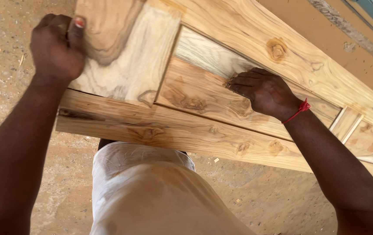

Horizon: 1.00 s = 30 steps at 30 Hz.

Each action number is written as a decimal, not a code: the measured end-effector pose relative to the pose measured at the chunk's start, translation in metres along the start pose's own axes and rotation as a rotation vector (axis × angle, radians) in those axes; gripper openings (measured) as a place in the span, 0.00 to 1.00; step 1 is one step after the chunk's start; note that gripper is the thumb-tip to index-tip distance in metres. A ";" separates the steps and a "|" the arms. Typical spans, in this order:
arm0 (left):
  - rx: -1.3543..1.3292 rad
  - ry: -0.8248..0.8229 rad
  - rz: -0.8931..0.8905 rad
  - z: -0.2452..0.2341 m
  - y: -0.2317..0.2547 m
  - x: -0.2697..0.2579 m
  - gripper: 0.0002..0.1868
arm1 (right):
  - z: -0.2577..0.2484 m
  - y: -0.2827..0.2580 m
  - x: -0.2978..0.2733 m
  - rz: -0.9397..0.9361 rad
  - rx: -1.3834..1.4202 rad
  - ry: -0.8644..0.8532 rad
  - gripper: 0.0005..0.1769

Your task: The person sands a wooden door panel using a sanding block. They move the block across the surface and edges of the door, occasionally pausing to wipe the sanding block on the floor.

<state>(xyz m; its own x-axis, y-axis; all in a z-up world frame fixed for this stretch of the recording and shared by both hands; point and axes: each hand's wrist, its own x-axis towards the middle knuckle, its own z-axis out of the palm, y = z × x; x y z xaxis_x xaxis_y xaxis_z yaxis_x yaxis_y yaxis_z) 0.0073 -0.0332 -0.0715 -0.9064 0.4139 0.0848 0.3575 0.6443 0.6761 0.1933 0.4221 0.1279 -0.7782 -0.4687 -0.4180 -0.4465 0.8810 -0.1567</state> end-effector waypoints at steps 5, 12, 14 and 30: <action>-0.013 0.001 0.100 -0.004 0.000 -0.002 0.24 | 0.019 0.006 -0.048 0.134 0.027 -0.007 0.31; -0.043 -0.052 0.107 -0.012 0.011 0.006 0.31 | 0.033 0.006 -0.096 0.454 0.401 0.209 0.24; -0.031 -0.056 0.103 -0.012 0.016 0.009 0.30 | 0.039 -0.001 -0.090 0.498 0.565 0.434 0.22; -0.088 -0.001 0.127 -0.021 0.032 0.009 0.20 | 0.010 -0.042 0.001 0.429 0.114 0.480 0.26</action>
<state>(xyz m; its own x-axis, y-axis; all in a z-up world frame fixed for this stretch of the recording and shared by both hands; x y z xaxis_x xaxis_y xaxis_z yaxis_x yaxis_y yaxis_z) 0.0060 -0.0226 -0.0335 -0.8547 0.4894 0.1734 0.4484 0.5274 0.7216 0.2162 0.3851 0.1249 -0.9994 -0.0276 -0.0229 -0.0233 0.9852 -0.1696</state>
